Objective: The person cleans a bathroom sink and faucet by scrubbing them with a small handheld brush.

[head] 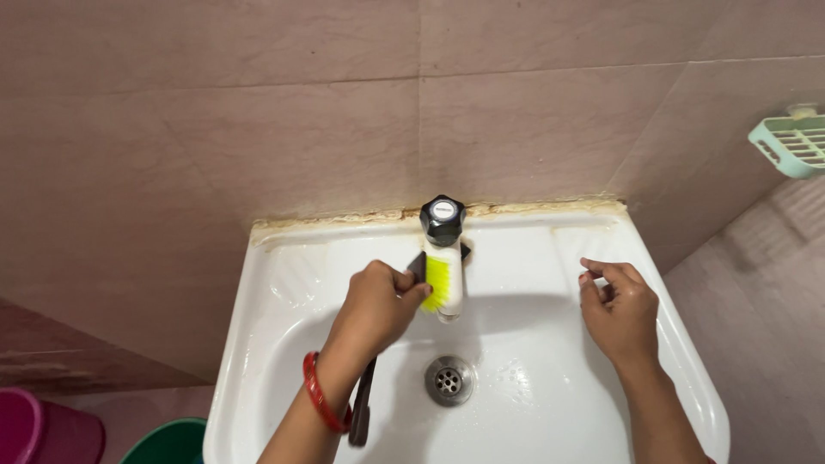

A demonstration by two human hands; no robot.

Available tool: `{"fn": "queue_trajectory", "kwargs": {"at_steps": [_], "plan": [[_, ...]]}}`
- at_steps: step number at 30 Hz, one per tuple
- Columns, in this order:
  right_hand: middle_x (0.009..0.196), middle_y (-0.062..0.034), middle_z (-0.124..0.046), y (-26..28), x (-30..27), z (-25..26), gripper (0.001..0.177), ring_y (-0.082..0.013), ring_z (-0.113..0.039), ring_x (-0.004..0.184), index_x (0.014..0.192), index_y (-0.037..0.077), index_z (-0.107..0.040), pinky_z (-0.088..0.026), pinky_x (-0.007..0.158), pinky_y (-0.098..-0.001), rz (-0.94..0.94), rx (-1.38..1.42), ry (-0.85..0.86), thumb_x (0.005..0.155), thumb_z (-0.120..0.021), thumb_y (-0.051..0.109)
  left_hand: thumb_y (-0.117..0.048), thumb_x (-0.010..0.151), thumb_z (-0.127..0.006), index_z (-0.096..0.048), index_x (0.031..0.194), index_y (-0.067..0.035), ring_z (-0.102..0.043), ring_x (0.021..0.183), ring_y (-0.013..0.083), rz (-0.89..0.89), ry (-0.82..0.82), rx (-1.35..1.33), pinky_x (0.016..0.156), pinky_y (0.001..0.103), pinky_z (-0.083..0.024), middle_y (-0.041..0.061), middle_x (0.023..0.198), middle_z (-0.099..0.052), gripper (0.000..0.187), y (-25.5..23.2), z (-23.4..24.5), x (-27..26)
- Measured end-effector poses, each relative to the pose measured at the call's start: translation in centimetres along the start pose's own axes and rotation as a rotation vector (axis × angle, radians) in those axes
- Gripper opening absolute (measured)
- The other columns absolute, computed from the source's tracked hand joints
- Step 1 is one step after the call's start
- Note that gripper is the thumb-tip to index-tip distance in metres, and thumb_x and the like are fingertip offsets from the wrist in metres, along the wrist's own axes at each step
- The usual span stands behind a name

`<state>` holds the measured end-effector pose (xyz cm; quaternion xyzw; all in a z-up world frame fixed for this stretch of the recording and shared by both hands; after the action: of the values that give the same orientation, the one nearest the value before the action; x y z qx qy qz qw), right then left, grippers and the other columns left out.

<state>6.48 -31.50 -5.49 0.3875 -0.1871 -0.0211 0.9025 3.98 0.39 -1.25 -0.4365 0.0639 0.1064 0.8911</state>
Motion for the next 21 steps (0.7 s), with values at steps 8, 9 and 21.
{"fn": "queue_trajectory", "kwargs": {"at_steps": [8, 9, 21], "plan": [[0.099, -0.0053, -0.071, 0.5, -0.2, 0.2, 0.023, -0.0078, -0.056, 0.058, 0.114, 0.004, -0.076, -0.047, 0.052, -0.0272, -0.028, 0.007, 0.014, 0.092, -0.067, 0.006, -0.023, 0.086, -0.076, -0.068, 0.068, 0.002, -0.068, 0.057, 0.0286, -0.026, -0.008, 0.034, 0.061, 0.040, -0.054, 0.020, 0.063, -0.068, 0.031, -0.4, -0.2, -0.1], [0.099, -0.0053, -0.071, 0.5, -0.1, 0.2, 0.023, -0.0079, -0.056, 0.058, 0.114, 0.004, -0.076, -0.047, 0.052, -0.0273, -0.029, 0.003, 0.018, 0.093, -0.066, 0.006, -0.023, 0.083, -0.077, -0.068, 0.070, 0.000, -0.071, 0.059, 0.0272, -0.042, -0.012, 0.020, 0.062, 0.039, -0.055, 0.019, 0.064, -0.069, 0.028, -0.6, -0.2, -0.9], [0.100, -0.0060, -0.071, 0.9, -0.5, -0.4, 0.023, -0.0093, -0.057, 0.059, 0.114, 0.005, -0.077, -0.048, 0.054, -0.0283, -0.026, -0.010, 0.041, 0.092, -0.067, 0.007, -0.021, 0.084, -0.077, -0.076, 0.082, -0.001, -0.073, 0.077, 0.0370, -0.052, -0.040, 0.118, 0.075, 0.043, -0.058, 0.023, 0.080, -0.072, 0.021, -2.4, -0.3, -0.2]]}}
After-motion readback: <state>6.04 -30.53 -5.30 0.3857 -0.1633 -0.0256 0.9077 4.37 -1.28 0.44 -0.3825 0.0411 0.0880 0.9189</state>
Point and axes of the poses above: each hand's wrist, its own x-axis towards the middle knuckle, its own z-axis out of the back of the hand, y = z × x, the point moved 4 cm from there along x, towards the middle knuckle
